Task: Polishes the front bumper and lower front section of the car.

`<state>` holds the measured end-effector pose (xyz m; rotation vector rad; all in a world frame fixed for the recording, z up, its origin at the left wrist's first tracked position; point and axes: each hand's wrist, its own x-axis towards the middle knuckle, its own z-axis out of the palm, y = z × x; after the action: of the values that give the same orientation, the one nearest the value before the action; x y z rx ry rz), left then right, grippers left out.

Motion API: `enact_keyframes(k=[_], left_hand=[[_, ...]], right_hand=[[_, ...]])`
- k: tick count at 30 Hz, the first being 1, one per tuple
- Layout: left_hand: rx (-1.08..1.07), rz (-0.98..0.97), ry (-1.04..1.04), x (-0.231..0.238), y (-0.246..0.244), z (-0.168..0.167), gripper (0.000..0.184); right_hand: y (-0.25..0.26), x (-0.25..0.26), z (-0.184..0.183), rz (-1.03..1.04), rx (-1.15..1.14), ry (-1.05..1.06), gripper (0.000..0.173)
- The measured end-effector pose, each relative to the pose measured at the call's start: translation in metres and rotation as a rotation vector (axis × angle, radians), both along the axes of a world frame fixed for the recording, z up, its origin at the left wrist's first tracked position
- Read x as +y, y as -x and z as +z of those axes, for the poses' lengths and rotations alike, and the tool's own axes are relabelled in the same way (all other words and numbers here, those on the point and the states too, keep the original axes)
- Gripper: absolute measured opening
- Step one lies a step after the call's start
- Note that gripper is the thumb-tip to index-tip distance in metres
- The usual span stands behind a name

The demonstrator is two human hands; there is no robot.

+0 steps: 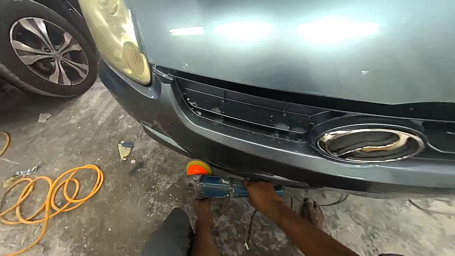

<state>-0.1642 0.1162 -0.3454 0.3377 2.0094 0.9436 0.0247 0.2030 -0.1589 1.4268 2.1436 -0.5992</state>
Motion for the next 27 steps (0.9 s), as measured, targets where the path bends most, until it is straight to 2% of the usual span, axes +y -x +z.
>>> enact_keyframes(k=[3, 6, 11, 12, 16, 19, 22, 27], left_hand=[[-0.021, 0.015, 0.027, 0.006, 0.028, -0.002, 0.046], [-0.01, -0.004, 0.009, 0.013, 0.034, -0.001, 0.041], [-0.054, -0.127, 0.065, -0.011, -0.005, 0.005, 0.059], [-0.062, -0.167, 0.086, -0.015, -0.016, 0.008, 0.062], [-0.022, -0.309, 0.266, -0.024, -0.038, 0.027, 0.058], [-0.064, -0.221, 0.161, -0.019, -0.029, 0.01, 0.059], [-0.12, -0.046, 0.01, -0.006, 0.001, 0.001, 0.057], [-0.118, 0.162, -0.128, 0.023, 0.049, 0.011, 0.054]], right_hand=[[0.03, 0.007, 0.004, 0.015, 0.009, 0.0, 0.044], [0.035, 0.01, 0.004, 0.013, -0.008, -0.025, 0.046], [-0.012, -0.021, -0.002, -0.05, -0.059, -0.01, 0.056], [-0.023, -0.03, -0.002, -0.054, -0.077, -0.033, 0.054], [-0.042, -0.053, 0.0, -0.05, -0.155, -0.098, 0.05], [-0.024, -0.052, 0.004, -0.031, -0.161, -0.132, 0.049], [0.022, -0.042, 0.015, -0.001, -0.134, -0.143, 0.051], [0.095, -0.029, 0.039, 0.065, -0.134, -0.237, 0.04]])
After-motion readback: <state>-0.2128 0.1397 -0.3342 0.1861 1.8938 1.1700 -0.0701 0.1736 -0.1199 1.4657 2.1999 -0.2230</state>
